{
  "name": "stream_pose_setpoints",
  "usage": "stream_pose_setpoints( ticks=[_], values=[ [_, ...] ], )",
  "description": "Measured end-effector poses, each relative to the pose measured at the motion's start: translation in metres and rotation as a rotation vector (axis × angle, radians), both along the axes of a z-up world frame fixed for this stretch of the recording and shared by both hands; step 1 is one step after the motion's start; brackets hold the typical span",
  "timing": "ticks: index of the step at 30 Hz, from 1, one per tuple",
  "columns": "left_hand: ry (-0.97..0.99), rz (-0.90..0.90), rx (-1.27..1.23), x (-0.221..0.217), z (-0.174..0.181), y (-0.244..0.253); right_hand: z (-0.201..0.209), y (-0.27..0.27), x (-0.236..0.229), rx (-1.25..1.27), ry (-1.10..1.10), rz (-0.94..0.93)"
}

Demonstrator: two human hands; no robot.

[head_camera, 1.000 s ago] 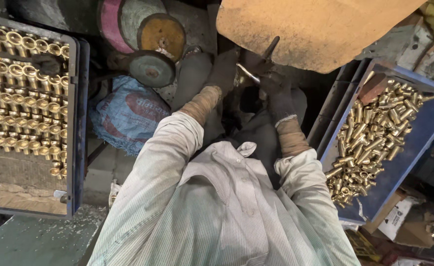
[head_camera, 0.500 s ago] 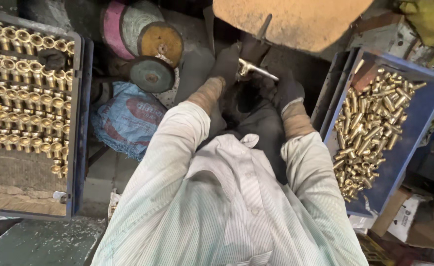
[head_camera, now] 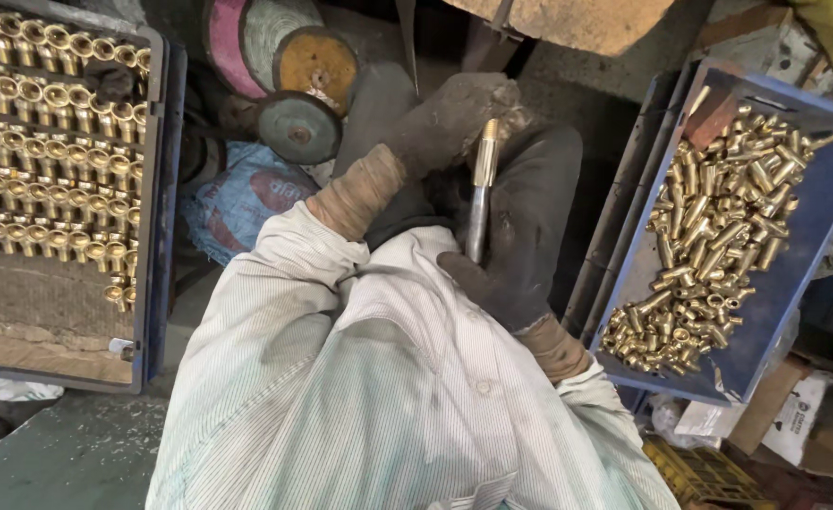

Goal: The person sits on the floor and uses a handheld rotary tool to polish small brass-colored metal parts. They pick up each part from a blue bin, hold it against the spinning tool, and then place the finished part into a tray. The person repeats this process for multiple parts.

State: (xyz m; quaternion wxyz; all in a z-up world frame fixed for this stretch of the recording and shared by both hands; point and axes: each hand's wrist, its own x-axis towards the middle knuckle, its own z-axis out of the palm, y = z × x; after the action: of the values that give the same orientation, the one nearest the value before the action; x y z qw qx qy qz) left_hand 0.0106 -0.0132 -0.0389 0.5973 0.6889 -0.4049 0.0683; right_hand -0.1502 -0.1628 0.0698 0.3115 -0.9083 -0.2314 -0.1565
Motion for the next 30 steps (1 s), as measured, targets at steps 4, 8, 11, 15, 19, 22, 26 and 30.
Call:
stream_pose_setpoints(
  ticks=[4,8,11,15,19,22,26,30],
  values=[
    [0.19,-0.132,0.043,-0.005,0.041,-0.006,-0.005,-0.005,-0.001,0.134,0.379,0.001],
    [-0.175,-0.051,0.061,-0.004,0.055,-0.012,-0.026,-0.009,-0.015,0.061,0.144,-0.023],
    [0.147,-0.223,-0.047,-0.005,0.056,-0.016,-0.036,-0.011,-0.024,0.01,0.006,-0.067],
    [0.628,-0.415,-0.161,-0.005,0.053,-0.023,-0.037,-0.013,-0.028,-0.046,-0.066,-0.093],
    [-0.003,-0.174,0.143,-0.001,0.05,-0.027,-0.035,-0.012,-0.027,0.033,-0.02,-0.087],
    [0.81,-0.506,-0.286,-0.004,0.046,-0.028,-0.035,-0.012,-0.027,0.114,0.018,-0.035],
    [0.76,-0.553,-0.271,-0.005,0.037,-0.028,-0.04,-0.012,-0.027,0.193,0.011,0.011],
    [0.535,-0.416,-0.055,0.0,0.025,-0.033,-0.045,-0.012,-0.025,0.225,0.002,0.045]
  ],
)
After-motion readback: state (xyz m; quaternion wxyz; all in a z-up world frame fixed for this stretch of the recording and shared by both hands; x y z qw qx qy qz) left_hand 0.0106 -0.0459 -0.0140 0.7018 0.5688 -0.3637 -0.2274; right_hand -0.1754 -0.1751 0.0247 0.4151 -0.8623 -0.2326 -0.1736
